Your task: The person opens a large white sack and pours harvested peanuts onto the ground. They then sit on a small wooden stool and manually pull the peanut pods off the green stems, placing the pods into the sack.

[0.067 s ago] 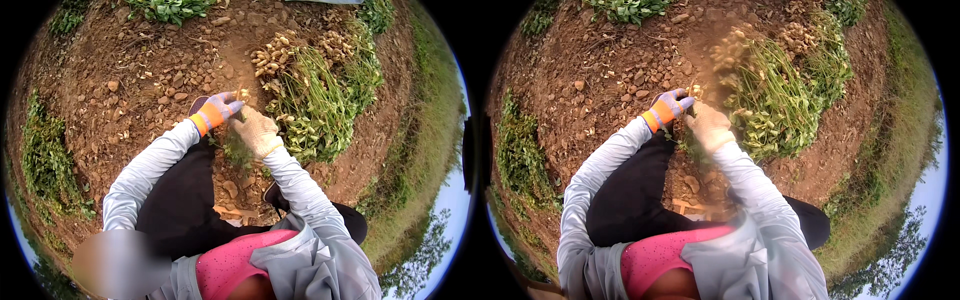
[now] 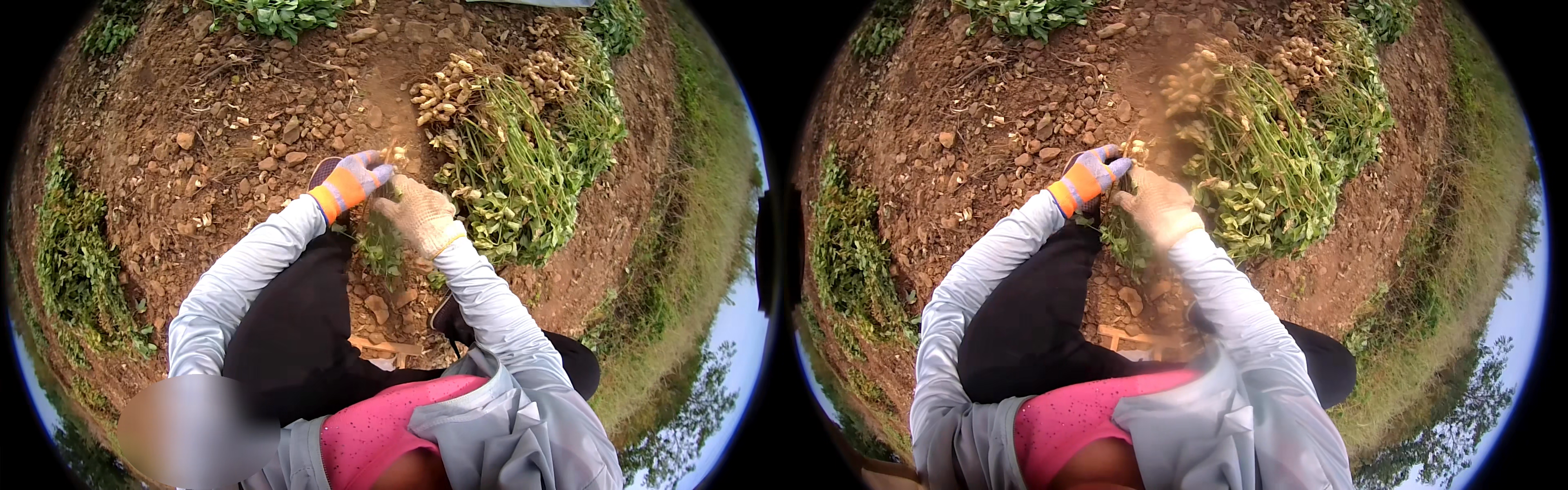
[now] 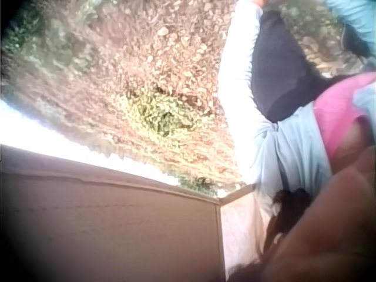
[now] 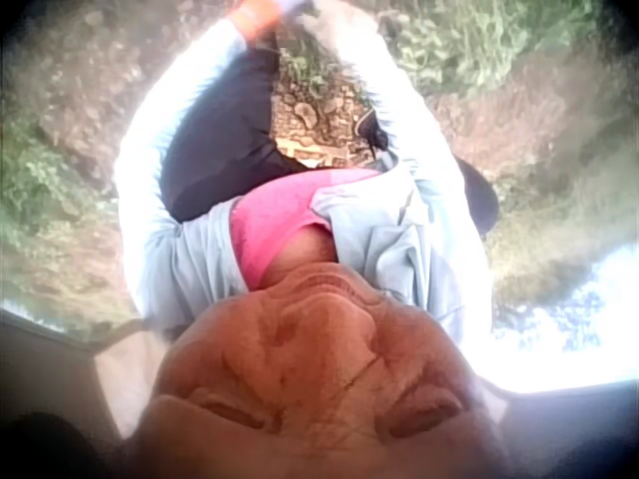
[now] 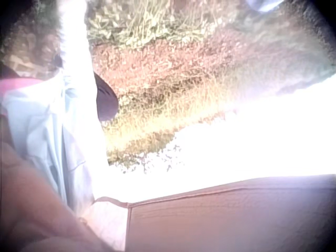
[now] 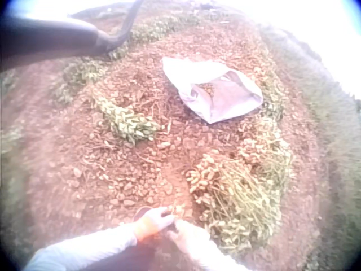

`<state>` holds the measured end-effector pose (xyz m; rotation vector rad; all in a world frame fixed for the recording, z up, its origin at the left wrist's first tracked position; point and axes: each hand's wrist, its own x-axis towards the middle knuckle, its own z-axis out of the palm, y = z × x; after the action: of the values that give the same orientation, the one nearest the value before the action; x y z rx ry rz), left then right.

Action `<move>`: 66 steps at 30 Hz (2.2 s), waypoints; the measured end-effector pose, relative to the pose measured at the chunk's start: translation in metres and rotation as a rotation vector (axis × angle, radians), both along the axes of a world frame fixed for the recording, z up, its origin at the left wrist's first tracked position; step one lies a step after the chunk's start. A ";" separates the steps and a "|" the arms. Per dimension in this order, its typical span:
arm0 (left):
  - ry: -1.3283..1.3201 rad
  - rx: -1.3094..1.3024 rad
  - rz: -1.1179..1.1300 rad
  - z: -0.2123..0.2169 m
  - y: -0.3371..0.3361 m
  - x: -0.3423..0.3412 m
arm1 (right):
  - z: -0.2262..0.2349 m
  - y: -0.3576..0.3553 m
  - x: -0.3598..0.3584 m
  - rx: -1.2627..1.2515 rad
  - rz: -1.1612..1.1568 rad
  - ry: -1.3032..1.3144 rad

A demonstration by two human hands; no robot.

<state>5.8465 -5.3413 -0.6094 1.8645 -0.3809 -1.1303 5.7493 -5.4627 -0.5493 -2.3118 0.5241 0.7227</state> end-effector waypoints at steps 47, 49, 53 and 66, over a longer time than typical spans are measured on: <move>1.063 -0.633 0.100 0.005 0.011 0.006 | -0.006 -0.080 0.025 0.830 -1.021 -0.239; 1.040 -0.666 0.072 0.008 0.009 0.007 | -0.003 -0.079 0.018 0.835 -0.880 -0.136; 1.163 -0.730 0.148 -0.003 0.007 0.003 | 0.015 -0.049 0.029 0.874 -0.634 -0.104; 1.077 -0.456 0.236 -0.012 0.002 0.002 | -0.002 -0.039 0.028 0.736 -0.509 -0.134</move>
<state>5.8481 -5.3395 -0.6211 0.7075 0.1928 -1.5313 5.7777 -5.5020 -0.5514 -1.4472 0.6211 0.4069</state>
